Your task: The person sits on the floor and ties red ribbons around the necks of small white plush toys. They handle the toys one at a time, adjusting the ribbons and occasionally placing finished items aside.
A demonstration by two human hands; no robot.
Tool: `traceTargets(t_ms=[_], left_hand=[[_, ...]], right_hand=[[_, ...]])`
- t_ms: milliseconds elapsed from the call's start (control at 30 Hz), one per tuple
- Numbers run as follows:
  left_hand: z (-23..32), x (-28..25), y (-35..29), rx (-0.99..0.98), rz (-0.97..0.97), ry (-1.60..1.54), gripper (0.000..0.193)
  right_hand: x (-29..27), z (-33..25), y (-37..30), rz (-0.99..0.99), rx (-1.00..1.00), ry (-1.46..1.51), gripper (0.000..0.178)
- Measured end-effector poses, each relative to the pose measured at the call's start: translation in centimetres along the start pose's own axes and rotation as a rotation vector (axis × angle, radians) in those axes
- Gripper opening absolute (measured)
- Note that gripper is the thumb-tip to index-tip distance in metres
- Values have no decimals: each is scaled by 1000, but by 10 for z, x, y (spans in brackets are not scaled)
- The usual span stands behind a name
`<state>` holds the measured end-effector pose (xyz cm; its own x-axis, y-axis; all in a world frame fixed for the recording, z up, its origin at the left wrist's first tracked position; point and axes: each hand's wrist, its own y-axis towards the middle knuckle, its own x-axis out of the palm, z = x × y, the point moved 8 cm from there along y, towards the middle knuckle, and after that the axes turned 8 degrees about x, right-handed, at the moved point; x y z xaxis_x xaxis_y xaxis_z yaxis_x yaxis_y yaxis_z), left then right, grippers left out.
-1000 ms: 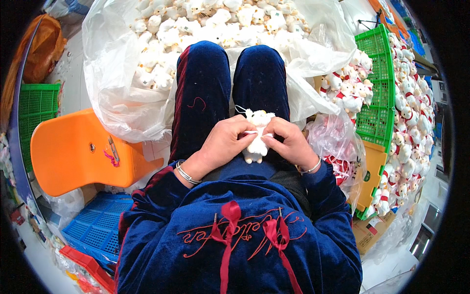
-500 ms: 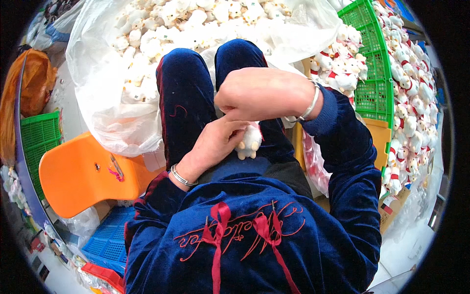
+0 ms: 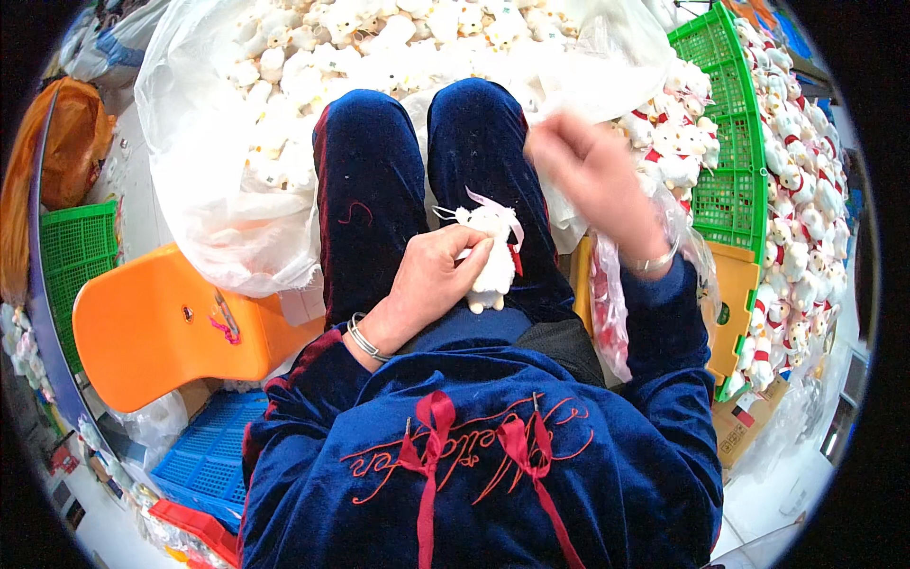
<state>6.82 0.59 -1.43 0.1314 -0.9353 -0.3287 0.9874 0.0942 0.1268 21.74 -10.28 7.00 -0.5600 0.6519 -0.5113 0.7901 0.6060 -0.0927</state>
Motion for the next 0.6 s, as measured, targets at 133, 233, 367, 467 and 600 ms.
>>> traceTargets(t_ms=[133, 233, 367, 467, 600], left_hand=[[1, 1, 0, 6, -1, -13, 16], [1, 4, -3, 8, -1, -28, 16], [3, 6, -3, 8, -46, 68, 23], [6, 4, -3, -70, -85, 151, 30], [1, 3, -3, -123, -77, 135, 34]], right_hand=[[37, 62, -66, -277, 292, -176, 31], [50, 88, -87, -222, 416, -83, 30], [60, 93, -90, -62, 310, -23, 22], [61, 91, -91, -23, 265, 60, 17], [68, 98, -94, -51, 328, 234, 17]])
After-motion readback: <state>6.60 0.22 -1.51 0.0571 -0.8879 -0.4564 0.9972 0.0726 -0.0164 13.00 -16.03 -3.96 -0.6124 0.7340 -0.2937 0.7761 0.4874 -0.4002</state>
